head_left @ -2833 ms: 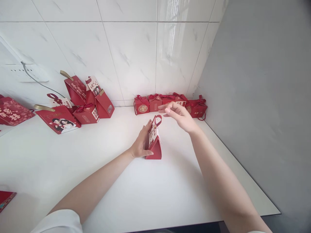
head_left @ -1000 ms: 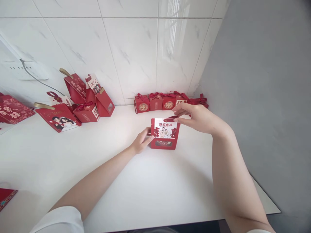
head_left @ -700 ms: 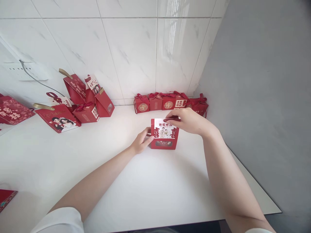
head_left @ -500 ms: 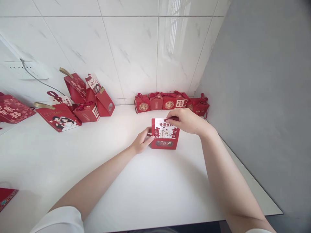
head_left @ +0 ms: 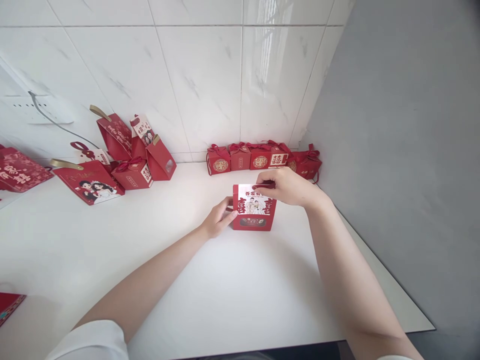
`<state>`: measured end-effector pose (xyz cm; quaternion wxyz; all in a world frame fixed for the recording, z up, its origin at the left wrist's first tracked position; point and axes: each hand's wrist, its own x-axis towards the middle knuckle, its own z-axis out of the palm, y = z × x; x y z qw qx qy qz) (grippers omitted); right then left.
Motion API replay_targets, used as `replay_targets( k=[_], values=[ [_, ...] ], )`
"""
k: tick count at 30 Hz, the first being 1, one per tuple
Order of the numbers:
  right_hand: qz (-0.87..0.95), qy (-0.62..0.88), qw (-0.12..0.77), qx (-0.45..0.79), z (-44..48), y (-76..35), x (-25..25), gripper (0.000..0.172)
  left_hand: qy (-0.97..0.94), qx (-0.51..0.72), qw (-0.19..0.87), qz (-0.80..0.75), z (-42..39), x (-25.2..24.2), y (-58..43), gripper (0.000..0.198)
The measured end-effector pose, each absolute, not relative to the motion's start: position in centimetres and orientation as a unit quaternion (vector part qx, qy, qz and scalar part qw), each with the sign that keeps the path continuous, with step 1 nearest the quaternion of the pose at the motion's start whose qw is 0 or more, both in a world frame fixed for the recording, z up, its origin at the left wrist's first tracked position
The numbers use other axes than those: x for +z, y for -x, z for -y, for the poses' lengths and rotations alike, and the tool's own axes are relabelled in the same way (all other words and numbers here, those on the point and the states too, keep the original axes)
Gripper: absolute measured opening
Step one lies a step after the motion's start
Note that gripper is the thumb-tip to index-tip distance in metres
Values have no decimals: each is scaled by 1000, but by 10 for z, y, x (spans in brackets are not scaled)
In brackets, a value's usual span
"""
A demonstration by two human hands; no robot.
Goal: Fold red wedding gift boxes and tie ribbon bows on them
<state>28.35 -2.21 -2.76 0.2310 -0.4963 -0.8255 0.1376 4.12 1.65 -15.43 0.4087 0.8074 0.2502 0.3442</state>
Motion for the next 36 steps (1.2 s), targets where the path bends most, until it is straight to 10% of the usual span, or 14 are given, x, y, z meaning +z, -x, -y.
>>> replay_targets(
  k=[36],
  values=[
    [832, 486, 232, 131, 22, -280, -25, 17, -796, 356, 397, -286, -16, -152, -44, 50]
  ],
)
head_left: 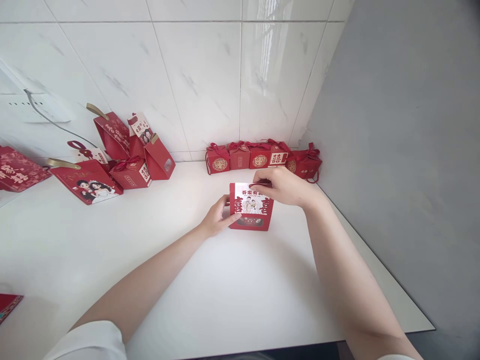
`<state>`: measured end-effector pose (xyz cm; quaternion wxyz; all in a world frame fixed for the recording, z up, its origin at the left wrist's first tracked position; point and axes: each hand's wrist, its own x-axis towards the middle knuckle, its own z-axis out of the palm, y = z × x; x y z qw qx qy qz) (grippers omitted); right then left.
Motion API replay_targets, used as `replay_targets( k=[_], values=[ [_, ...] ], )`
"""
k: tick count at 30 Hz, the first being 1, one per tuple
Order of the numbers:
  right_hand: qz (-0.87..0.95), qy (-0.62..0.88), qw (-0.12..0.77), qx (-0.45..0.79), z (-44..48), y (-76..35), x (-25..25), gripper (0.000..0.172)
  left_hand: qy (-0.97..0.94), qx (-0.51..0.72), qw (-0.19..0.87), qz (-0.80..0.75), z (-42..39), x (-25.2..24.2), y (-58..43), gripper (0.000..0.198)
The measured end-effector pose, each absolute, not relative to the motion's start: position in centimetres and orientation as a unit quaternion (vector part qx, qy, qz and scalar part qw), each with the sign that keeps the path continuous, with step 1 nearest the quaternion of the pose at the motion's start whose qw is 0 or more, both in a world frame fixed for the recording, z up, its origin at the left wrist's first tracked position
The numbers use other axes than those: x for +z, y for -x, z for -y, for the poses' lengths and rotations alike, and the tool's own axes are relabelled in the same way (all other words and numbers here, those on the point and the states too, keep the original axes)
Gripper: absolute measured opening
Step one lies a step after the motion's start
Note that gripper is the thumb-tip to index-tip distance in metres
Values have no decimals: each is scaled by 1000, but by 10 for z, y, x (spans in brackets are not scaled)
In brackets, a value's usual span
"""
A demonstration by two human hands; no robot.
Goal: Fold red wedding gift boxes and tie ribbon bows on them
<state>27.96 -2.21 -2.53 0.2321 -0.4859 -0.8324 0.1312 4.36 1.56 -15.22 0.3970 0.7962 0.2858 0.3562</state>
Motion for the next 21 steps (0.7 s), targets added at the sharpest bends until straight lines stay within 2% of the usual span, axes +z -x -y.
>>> replay_targets(
  k=[10, 14, 19, 21],
  values=[
    [769, 578, 170, 214, 26, -307, -23, 20, -798, 333, 392, -313, -13, -151, -44, 48],
    [766, 577, 151, 240, 23, -310, -27, 17, -805, 301, 398, -321, -17, -155, -45, 56],
    [764, 562, 129, 289, 18, -313, -39, 21, -860, 246, 247, -373, -22, -161, -47, 68],
    [753, 557, 125, 328, 15, -314, -47, 27, -869, 234, 222, -374, -21, -162, -47, 73]
  ],
)
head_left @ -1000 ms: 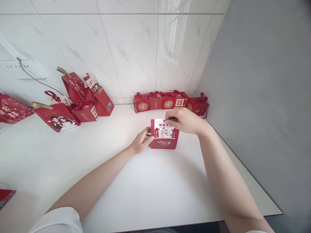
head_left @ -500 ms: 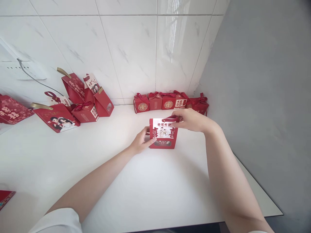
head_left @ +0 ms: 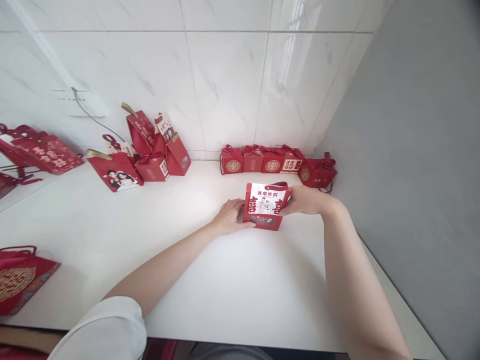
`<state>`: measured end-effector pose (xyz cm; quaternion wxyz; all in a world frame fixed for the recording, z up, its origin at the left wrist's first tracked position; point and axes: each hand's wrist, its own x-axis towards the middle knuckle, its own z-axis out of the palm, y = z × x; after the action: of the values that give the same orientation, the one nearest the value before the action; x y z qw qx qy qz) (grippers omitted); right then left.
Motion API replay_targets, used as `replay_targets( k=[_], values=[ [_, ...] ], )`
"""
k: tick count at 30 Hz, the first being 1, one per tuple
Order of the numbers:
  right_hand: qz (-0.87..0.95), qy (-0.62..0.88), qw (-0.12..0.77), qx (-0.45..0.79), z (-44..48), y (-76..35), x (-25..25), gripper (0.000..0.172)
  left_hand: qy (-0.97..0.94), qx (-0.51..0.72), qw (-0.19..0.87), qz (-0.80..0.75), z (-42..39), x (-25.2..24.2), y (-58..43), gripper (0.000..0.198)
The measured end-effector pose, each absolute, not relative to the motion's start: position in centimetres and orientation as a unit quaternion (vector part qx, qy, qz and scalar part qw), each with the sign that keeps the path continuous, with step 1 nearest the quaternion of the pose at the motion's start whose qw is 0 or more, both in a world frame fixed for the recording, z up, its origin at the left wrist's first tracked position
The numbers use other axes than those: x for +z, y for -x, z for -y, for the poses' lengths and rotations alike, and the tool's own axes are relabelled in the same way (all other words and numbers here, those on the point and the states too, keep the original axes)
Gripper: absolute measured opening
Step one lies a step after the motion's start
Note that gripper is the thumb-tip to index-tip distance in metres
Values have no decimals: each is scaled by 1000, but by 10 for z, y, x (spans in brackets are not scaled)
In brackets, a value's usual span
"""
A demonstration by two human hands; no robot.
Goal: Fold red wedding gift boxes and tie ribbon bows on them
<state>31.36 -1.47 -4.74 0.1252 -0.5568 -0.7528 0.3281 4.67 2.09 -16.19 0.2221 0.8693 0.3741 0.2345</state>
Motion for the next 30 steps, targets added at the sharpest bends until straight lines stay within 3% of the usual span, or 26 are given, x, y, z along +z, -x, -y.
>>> replay_targets(
  k=[3, 6, 11, 17, 23, 30],
  values=[
    [723, 551, 124, 398, 6, -313, -67, 41, -866, 237, 214, -386, -17, -162, -48, 81],
    [698, 522, 108, 478, -4, -307, -90, 45, -851, 245, 210, -413, -15, -164, -49, 88],
    [678, 421, 192, 572, -13, -294, -119, 60, -832, 258, 198, -450, -16, -168, -50, 96],
    [639, 475, 312, 518, -23, -293, -145, 60, -811, 272, 176, -488, -18, -169, -56, 84],
    [626, 496, 319, 510, -28, -295, -155, 62, -794, 280, 175, -510, -18, -171, -63, 86],
    [608, 595, 321, 416, -30, -295, -171, 68, -769, 265, 206, -544, -18, -175, -65, 85]
  ],
)
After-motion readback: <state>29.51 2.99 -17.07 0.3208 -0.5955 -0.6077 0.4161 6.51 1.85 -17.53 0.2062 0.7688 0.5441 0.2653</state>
